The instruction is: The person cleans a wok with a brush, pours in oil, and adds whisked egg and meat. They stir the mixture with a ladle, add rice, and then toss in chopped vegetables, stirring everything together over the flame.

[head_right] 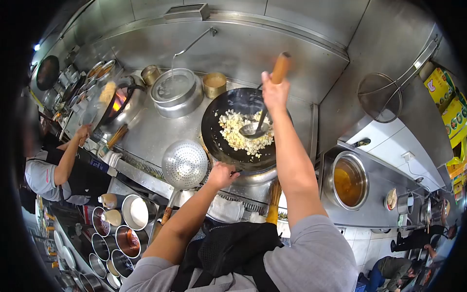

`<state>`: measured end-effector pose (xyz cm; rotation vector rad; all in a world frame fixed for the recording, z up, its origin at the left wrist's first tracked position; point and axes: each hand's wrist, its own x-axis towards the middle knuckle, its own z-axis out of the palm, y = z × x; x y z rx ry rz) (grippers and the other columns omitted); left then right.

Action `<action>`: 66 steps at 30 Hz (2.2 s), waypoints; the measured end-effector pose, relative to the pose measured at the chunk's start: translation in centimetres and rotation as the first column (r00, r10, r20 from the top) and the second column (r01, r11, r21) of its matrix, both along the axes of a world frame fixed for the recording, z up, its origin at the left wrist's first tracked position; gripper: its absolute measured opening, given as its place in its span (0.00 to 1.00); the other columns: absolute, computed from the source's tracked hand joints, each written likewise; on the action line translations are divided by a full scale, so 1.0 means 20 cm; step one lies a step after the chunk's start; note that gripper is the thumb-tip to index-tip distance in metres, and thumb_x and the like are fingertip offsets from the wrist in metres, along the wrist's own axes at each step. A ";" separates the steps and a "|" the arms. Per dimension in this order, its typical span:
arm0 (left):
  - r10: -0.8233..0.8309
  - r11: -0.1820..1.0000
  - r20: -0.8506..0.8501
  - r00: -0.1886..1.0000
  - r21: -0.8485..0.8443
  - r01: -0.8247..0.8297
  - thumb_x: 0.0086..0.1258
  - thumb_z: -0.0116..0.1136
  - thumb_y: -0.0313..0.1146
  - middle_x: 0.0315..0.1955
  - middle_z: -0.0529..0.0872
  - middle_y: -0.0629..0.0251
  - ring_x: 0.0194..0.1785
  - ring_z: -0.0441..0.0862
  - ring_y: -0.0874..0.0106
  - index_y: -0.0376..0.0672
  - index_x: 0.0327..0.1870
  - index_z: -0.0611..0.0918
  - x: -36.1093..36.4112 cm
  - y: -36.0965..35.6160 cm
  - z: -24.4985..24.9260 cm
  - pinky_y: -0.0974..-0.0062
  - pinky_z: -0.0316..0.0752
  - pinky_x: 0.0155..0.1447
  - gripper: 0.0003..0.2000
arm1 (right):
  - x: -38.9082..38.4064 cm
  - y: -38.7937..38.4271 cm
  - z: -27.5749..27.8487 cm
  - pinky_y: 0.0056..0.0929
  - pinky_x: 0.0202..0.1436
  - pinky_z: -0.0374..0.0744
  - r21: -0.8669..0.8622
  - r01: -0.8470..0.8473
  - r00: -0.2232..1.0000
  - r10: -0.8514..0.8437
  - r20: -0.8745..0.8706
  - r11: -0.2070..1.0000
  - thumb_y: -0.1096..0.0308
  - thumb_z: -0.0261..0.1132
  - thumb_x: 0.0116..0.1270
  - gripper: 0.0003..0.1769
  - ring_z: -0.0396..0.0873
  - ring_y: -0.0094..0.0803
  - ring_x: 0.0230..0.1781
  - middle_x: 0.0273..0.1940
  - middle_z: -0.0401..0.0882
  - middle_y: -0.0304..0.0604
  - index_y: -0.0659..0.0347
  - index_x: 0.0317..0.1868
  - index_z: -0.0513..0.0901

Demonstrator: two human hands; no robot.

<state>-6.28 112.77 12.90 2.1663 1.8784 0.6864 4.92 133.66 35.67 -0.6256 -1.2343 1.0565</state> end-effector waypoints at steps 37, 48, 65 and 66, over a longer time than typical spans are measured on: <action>-0.003 1.000 0.022 1.000 0.028 0.002 0.63 0.60 0.44 0.29 0.85 0.61 0.42 0.82 0.61 0.45 0.31 0.82 -0.04 -0.02 0.03 0.63 0.69 0.54 0.12 | -0.16 -0.38 -0.15 0.21 0.19 0.63 0.212 -0.171 0.946 0.101 0.307 0.962 0.70 0.63 0.68 0.17 0.63 0.19 0.15 0.18 0.64 0.30 0.54 0.25 0.64; 0.000 1.000 -0.016 1.000 -0.008 0.000 0.66 0.56 0.46 0.30 0.85 0.56 0.42 0.82 0.56 0.44 0.26 0.84 -0.02 -0.03 0.06 0.60 0.73 0.50 0.16 | -0.06 -0.50 -0.24 0.21 0.17 0.64 -0.081 -0.132 0.991 0.132 -0.006 0.988 0.72 0.65 0.65 0.15 0.66 0.19 0.14 0.18 0.66 0.30 0.55 0.26 0.67; -0.162 0.956 -0.065 0.985 -0.257 0.140 0.67 0.54 0.50 0.31 0.87 0.55 0.39 0.85 0.54 0.47 0.33 0.86 -0.02 -0.48 0.19 0.55 0.78 0.45 0.17 | -0.09 -0.34 0.13 0.22 0.12 0.59 -0.055 0.079 0.988 -0.086 -0.126 0.995 0.71 0.66 0.65 0.12 0.59 0.19 0.10 0.16 0.61 0.30 0.53 0.33 0.68; -0.217 0.955 -0.042 0.975 -0.217 0.203 0.66 0.55 0.51 0.32 0.87 0.55 0.39 0.85 0.54 0.47 0.34 0.86 -0.03 -0.60 0.13 0.56 0.78 0.46 0.17 | -0.01 -0.33 0.26 0.21 0.12 0.63 0.015 0.074 0.995 -0.072 -0.072 0.997 0.69 0.67 0.65 0.13 0.62 0.19 0.10 0.15 0.63 0.30 0.55 0.30 0.68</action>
